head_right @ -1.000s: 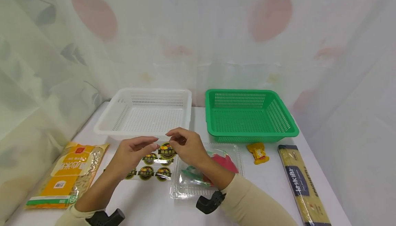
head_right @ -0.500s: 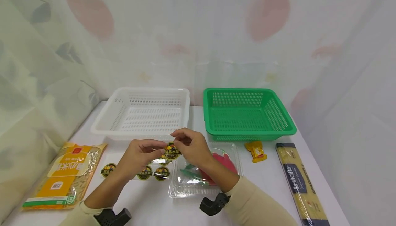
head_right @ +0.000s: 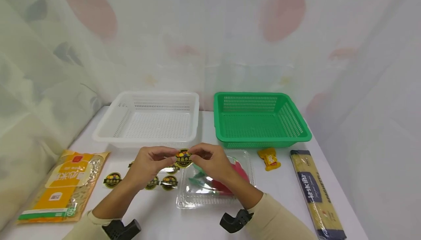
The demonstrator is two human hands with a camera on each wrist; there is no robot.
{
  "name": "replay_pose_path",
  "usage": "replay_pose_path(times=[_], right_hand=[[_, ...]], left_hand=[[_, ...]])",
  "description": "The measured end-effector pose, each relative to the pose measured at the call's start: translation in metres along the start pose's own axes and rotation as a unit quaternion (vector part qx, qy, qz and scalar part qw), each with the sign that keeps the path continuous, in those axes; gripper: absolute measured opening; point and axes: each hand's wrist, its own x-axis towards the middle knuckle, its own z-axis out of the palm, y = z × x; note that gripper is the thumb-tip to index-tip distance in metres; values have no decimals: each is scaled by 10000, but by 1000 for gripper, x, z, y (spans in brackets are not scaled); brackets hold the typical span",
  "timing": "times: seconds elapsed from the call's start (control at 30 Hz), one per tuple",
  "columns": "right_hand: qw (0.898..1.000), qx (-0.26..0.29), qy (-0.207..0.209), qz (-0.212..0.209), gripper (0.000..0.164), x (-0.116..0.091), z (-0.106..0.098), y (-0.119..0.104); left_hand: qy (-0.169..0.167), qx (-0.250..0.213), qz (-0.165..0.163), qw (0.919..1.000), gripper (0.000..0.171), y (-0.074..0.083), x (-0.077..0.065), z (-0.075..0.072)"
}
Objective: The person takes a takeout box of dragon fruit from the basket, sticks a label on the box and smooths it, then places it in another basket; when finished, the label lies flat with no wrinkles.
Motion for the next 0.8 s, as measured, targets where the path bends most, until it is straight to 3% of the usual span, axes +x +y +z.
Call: replay_pose_path(times=[0.27,0.47,0.8], right_hand=[[9976,525,24,447,19,-7,-8,1],[9941,1041,0,321,24,-15,-15,3],[9999,80,51,-105,19,-26,-29,14]], left_hand=[[-231,-435,-15,9988,22,-4,4,6],[-530,-947,280,9937,25,-10,7,11],[-566,-302,452,9969,22,-19,15,28]])
